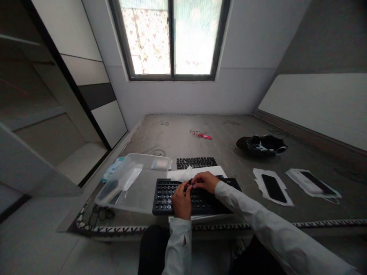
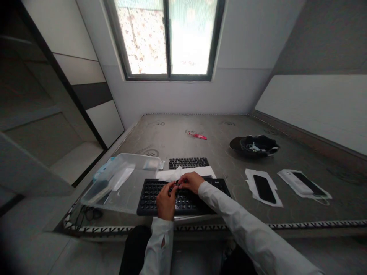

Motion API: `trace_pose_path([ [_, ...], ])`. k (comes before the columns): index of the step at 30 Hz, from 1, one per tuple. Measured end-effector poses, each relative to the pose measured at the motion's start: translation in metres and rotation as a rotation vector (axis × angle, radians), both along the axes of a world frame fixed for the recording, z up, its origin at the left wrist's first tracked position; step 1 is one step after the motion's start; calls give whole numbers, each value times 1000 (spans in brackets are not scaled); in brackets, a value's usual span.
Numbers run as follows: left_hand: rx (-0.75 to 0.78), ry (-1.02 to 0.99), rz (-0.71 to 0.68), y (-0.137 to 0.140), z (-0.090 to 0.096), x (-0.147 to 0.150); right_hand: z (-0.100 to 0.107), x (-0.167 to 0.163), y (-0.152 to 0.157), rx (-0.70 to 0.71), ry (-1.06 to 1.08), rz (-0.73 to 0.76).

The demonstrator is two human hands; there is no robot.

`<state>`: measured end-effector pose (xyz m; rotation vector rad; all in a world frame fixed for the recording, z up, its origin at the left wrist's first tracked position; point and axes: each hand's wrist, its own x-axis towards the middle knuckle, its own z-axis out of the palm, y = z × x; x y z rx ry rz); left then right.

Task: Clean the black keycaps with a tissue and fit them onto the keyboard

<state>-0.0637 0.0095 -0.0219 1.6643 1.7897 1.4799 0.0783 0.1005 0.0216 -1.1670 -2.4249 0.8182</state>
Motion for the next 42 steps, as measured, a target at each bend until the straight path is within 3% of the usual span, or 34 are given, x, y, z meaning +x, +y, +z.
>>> trace_pose_path([
  [6,-8,-29,39,-1,1,-5,-9,-5,6,-1,26,25],
  [11,-23,-173,238,-1,4,-6,-15,-17,17,253,5,-111],
  [14,-45,-268,242,-2,4,-8,-20,-32,17,318,-7,-133],
  [18,-37,-316,214,-3,5,-9,-20,-44,8,284,-49,-156],
  [21,-26,-324,209,-4,6,-9,-12,-41,1,197,114,-298],
  [23,-13,-314,206,-4,7,-9,-6,-37,-4,60,252,-336],
  [28,-48,-226,181,-6,6,-4,2,-33,-17,-301,462,-192],
  [31,-35,-113,211,-7,4,-1,1,-37,-25,-383,572,-208],
  [36,161,44,209,-7,1,3,3,-38,-34,-561,649,-266],
  [42,206,-15,165,-11,13,4,9,-26,-34,-702,637,-310],
])
